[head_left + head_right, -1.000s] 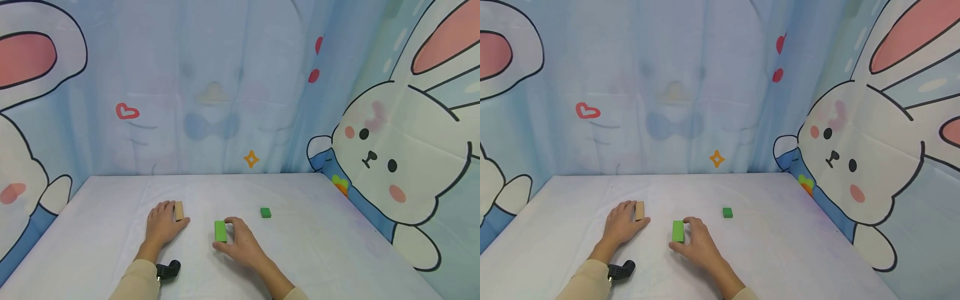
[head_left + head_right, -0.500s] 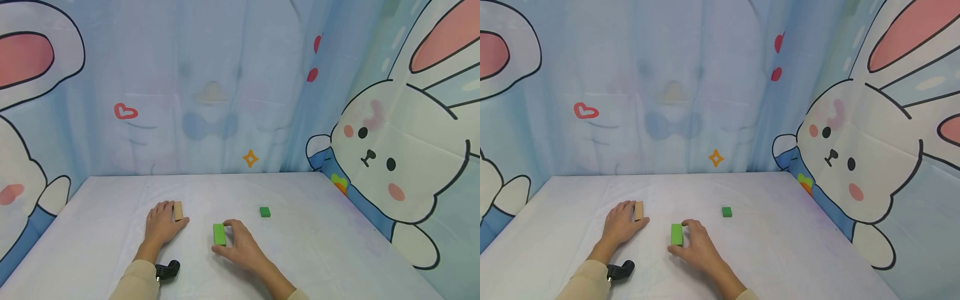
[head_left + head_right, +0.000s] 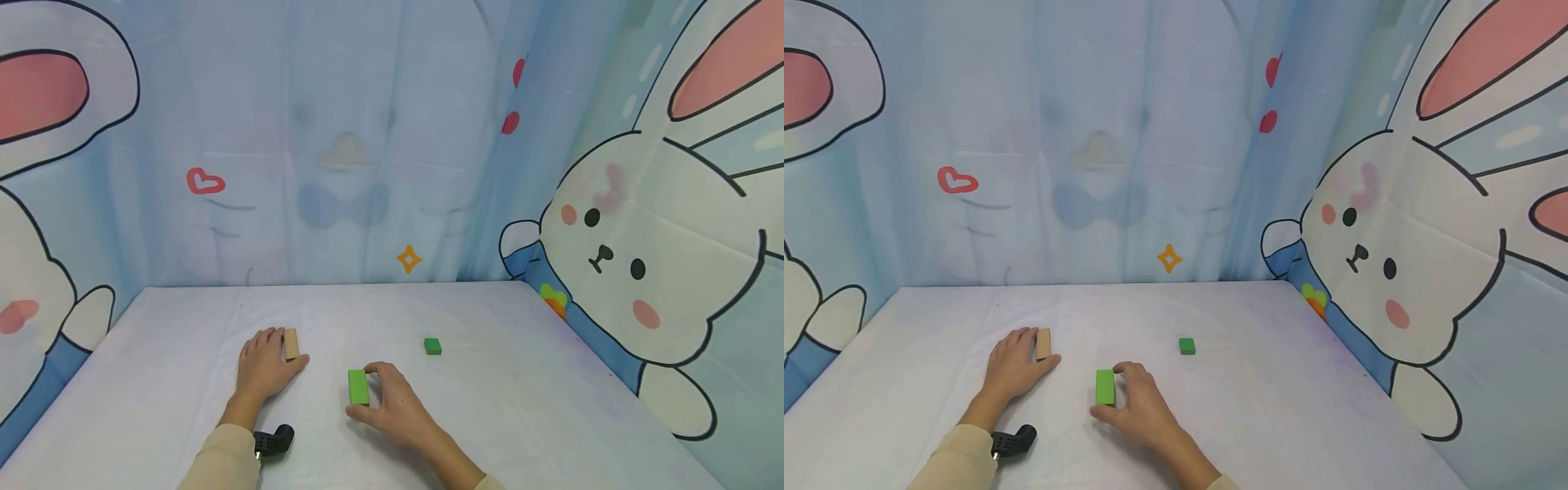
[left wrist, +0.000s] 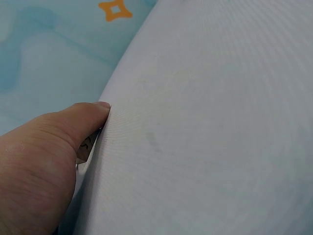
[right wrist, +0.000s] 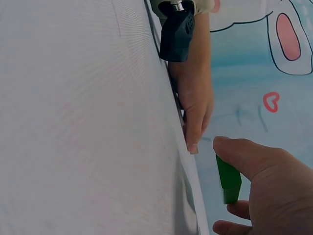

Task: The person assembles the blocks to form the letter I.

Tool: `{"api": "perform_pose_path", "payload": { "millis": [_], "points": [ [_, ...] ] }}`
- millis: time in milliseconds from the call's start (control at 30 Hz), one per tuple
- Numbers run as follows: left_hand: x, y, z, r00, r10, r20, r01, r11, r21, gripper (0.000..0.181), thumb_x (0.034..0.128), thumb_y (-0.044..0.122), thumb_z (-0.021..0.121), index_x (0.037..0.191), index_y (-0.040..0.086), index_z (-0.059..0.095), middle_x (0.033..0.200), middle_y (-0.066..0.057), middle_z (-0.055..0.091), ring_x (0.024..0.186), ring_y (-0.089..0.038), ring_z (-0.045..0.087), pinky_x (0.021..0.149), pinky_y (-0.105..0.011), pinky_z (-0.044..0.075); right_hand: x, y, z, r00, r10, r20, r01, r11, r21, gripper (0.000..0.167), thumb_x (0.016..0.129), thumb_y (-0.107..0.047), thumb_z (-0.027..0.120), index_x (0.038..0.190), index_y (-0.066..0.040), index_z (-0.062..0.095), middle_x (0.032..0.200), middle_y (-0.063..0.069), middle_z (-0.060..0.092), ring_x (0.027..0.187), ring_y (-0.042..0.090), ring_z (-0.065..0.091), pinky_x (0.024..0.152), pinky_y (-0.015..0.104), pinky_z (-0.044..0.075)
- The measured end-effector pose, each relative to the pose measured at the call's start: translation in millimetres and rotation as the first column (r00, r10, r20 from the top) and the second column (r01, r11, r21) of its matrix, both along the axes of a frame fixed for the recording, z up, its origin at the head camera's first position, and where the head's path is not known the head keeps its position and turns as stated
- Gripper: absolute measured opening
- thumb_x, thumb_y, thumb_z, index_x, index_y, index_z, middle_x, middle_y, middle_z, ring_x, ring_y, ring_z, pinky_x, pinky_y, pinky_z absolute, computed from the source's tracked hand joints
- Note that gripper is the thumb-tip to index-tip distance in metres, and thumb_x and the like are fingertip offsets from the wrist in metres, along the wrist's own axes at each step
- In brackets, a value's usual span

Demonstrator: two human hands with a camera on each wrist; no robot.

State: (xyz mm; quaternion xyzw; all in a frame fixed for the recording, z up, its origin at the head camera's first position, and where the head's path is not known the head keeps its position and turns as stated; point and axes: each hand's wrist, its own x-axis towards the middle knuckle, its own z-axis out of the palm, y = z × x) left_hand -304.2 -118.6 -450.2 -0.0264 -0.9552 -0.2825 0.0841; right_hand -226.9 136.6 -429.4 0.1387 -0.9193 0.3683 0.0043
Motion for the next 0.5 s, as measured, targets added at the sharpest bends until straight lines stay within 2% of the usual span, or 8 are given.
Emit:
{"api": "perform_pose_path", "payload": {
  "millis": [500],
  "points": [
    [1.6, 0.2, 2.0, 1.000, 0.000, 0.011, 0.000, 1.000, 0.000, 0.084, 0.0924, 0.045, 0.071, 0.153, -0.005, 0.041, 0.157, -0.028, 0.041, 0.146, -0.048, 0.035, 0.122, -0.065, 0.023, 5.9, 0.4, 0.8, 1.000, 0.012, 0.022, -0.013, 1.000, 0.021, 0.072, 0.084, -0.045, 0.082, 0.139, -0.009, 0.051, 0.146, 0.014, 0.053, 0.138, 0.034, 0.051, 0.115, 0.057, 0.043]
  ]
}}
